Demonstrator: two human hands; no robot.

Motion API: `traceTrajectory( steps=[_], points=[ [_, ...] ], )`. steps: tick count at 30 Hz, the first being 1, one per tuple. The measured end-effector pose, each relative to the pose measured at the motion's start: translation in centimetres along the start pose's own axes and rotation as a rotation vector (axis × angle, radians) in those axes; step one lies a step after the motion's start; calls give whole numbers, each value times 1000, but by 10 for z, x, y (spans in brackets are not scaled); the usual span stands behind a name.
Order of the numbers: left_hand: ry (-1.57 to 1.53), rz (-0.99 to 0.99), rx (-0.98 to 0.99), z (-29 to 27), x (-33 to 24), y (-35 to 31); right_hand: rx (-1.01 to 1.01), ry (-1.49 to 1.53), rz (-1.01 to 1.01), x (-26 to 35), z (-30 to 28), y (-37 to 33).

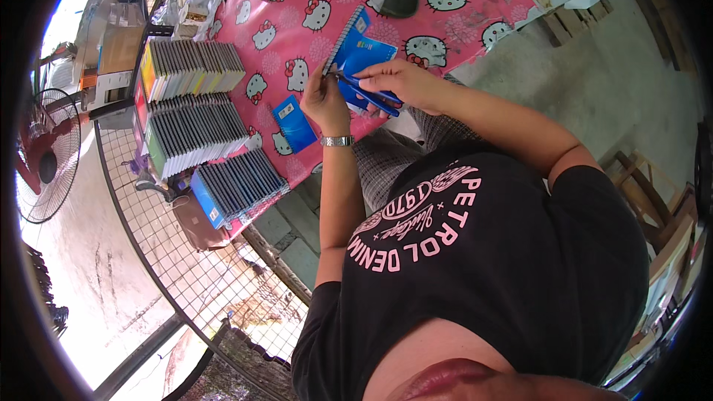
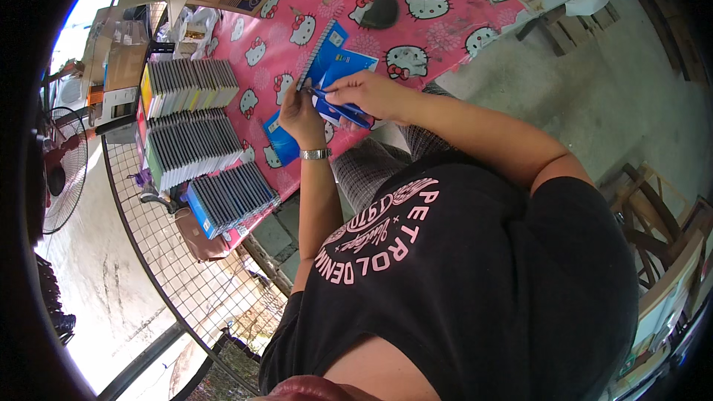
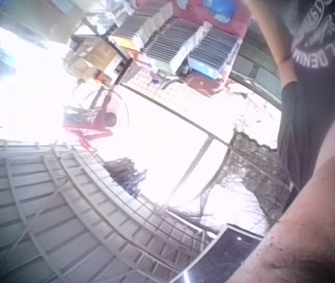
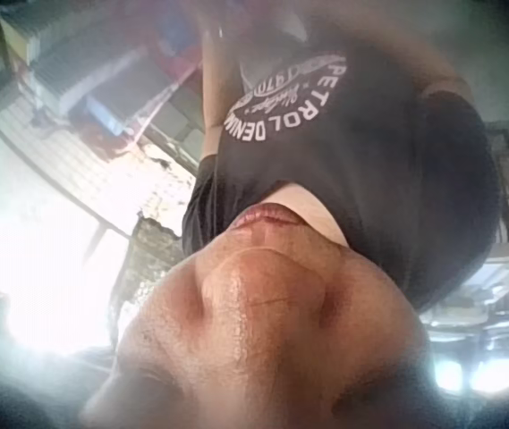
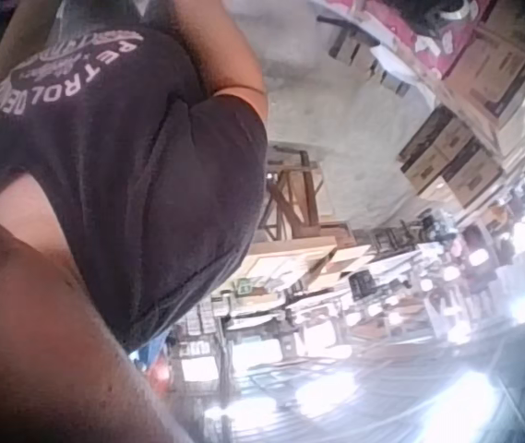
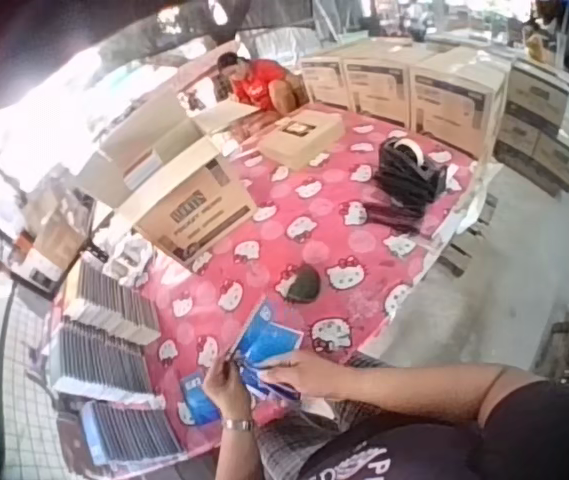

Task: The person organizes and stacks small blue notepads on a table, checking individual pads and arranging them into neat piles.

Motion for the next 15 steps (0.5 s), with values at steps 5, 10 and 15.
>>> traceTrajectory(
  steps=[5,10,15],
  points=[
    [138,266,-133,-41,-45,32,-412,-931,-879,21,-46,-25],
    [1087,164,249,-90,-39,80,-613,-1371,-822,20,-164,-26],
    [1010,202,111,-93,35,75,-1169,-1618,-743,96,-241,6]
  ],
)
Point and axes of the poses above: each hand's wrist, its own y-axis towards the middle knuckle, its own z-axis out of the palm, x = y × z, the point moved 3 cm from there along y, towards the middle knuckle, and after that the axes turned 11 degrees about -x, right-handed, at the moved point
